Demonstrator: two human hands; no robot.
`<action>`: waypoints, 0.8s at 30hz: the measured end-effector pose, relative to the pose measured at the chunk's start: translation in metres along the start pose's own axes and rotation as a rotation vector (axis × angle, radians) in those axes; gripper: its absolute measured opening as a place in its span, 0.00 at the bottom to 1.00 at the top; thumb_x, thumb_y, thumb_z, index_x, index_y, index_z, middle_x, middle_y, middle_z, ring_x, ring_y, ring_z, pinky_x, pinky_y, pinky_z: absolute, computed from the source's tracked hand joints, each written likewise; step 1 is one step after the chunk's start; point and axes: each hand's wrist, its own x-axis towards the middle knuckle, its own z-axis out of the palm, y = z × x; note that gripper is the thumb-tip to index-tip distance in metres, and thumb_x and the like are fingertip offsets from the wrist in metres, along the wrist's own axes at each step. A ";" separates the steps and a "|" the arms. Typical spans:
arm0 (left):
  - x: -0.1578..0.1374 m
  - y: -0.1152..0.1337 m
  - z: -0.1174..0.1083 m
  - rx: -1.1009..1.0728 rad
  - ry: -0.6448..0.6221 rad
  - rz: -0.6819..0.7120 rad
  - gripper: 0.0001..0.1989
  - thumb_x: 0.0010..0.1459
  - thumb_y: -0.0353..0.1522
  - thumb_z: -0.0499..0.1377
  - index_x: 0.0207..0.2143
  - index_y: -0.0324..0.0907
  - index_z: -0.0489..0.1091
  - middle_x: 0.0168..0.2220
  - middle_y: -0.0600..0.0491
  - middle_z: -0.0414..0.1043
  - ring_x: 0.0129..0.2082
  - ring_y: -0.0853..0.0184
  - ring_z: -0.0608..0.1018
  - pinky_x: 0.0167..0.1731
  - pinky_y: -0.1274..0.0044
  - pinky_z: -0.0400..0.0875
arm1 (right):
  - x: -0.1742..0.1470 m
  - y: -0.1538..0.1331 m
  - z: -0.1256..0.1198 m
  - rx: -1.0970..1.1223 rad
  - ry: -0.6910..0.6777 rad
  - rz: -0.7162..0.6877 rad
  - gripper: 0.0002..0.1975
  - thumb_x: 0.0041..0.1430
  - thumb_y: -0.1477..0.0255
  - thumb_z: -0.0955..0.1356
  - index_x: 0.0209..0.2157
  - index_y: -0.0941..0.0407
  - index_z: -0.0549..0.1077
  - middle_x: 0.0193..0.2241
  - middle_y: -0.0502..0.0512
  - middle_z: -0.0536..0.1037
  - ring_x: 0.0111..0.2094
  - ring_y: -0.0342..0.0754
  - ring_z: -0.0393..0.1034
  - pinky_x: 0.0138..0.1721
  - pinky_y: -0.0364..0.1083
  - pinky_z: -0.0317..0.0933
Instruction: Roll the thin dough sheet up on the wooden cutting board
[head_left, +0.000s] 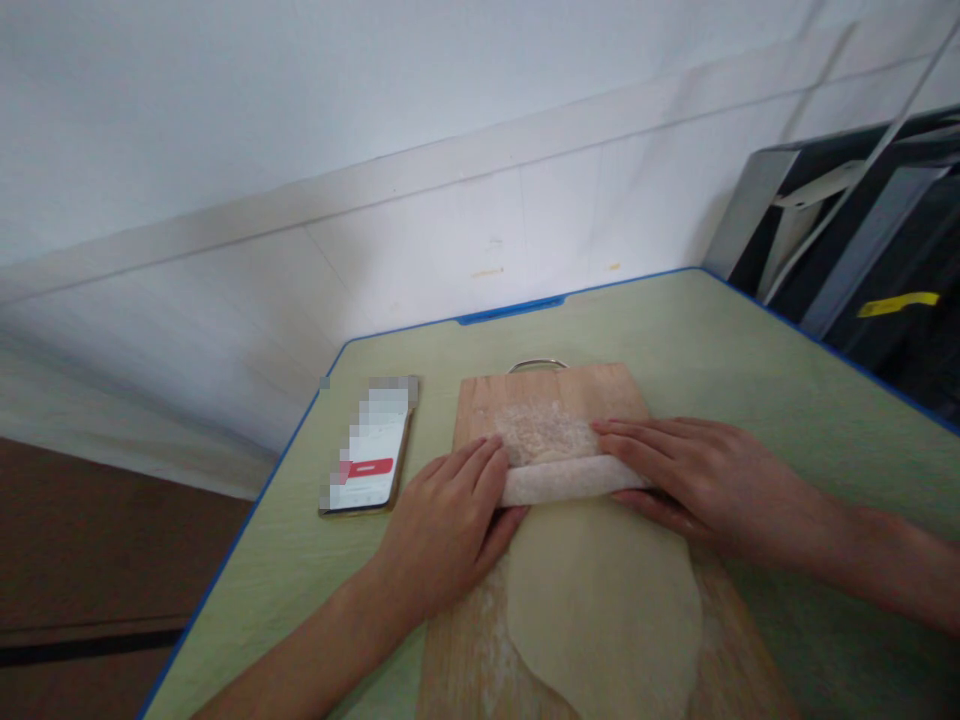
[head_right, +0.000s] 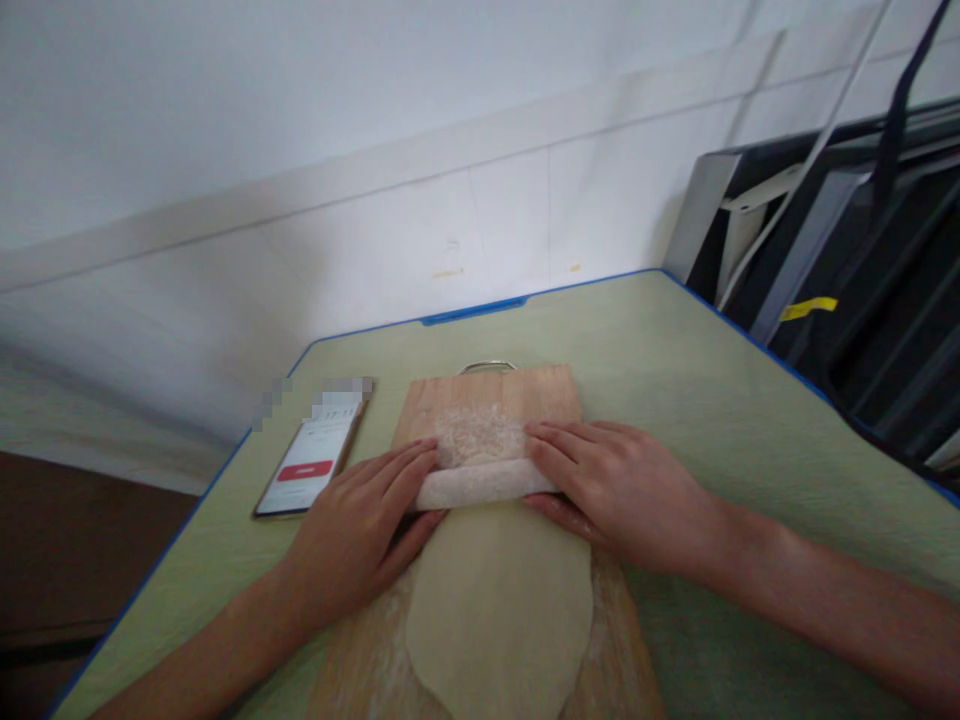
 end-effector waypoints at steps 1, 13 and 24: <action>0.000 0.001 0.000 0.007 0.000 -0.003 0.17 0.58 0.35 0.50 0.46 0.33 0.63 0.48 0.40 0.69 0.47 0.56 0.72 0.42 0.65 0.71 | 0.000 -0.001 0.000 -0.003 0.001 0.002 0.16 0.61 0.70 0.58 0.44 0.63 0.69 0.42 0.63 0.76 0.41 0.54 0.72 0.38 0.53 0.68; -0.003 0.004 -0.003 0.025 0.013 -0.017 0.22 0.60 0.40 0.46 0.49 0.34 0.61 0.48 0.41 0.70 0.49 0.58 0.72 0.43 0.69 0.71 | 0.000 0.003 0.002 0.031 -0.005 0.031 0.19 0.61 0.66 0.60 0.48 0.63 0.68 0.45 0.64 0.74 0.47 0.54 0.68 0.45 0.54 0.65; -0.003 0.007 -0.004 0.083 -0.059 -0.078 0.27 0.59 0.45 0.45 0.48 0.30 0.62 0.48 0.35 0.69 0.47 0.54 0.72 0.41 0.65 0.72 | -0.005 0.012 -0.003 0.063 -0.053 -0.036 0.26 0.60 0.62 0.61 0.54 0.64 0.61 0.51 0.66 0.69 0.52 0.54 0.63 0.50 0.53 0.60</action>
